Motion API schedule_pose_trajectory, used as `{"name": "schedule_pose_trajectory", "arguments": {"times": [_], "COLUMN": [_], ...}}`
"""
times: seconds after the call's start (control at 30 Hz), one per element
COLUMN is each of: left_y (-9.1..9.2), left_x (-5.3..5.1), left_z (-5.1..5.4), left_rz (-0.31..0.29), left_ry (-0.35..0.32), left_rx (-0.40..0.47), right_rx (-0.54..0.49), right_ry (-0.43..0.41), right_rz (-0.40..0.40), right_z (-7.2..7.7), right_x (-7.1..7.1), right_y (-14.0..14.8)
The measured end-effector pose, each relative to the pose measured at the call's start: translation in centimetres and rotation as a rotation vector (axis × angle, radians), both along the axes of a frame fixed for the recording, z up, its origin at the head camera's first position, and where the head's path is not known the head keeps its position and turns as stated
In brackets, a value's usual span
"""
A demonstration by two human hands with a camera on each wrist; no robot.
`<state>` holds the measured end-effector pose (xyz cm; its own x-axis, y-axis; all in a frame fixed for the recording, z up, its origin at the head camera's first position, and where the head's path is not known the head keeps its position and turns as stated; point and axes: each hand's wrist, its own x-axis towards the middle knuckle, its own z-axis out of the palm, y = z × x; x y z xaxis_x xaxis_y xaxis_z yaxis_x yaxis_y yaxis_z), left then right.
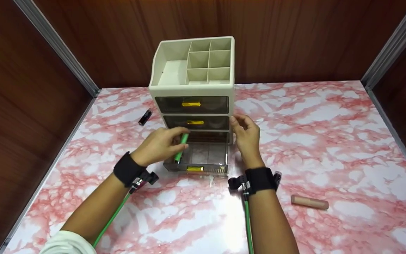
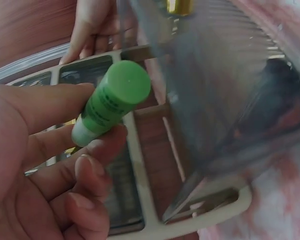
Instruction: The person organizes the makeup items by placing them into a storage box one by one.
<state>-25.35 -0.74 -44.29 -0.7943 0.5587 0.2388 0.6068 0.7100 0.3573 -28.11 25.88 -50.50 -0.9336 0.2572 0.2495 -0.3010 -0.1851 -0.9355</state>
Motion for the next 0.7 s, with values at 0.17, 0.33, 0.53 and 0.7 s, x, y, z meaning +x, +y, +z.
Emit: {"name": "schedule_pose_trajectory", "arguments": {"times": [0.17,0.33,0.53,0.7], "left_y": [0.9,1.4,1.9,2.0], "left_x": [-0.7,-1.1,-1.5,-1.7], "left_z": [-1.1,-2.0,-2.5,-3.0], "left_rz": [0.011,0.03,0.04,0.027], "left_ry": [0.01,0.018,0.002,-0.004], "left_rx": [0.001,-0.042,-0.102,-0.127], "right_rx": [0.012,0.006,-0.004,0.047], "right_ry": [0.004,-0.019,-0.019,-0.061], "right_rz": [-0.009,-0.007,-0.007,0.01], "right_z": [-0.2,-0.2,-0.1,-0.1], "right_x": [-0.1,0.0,-0.1,0.0], "right_y": [0.0,0.1,0.2,0.4]}}
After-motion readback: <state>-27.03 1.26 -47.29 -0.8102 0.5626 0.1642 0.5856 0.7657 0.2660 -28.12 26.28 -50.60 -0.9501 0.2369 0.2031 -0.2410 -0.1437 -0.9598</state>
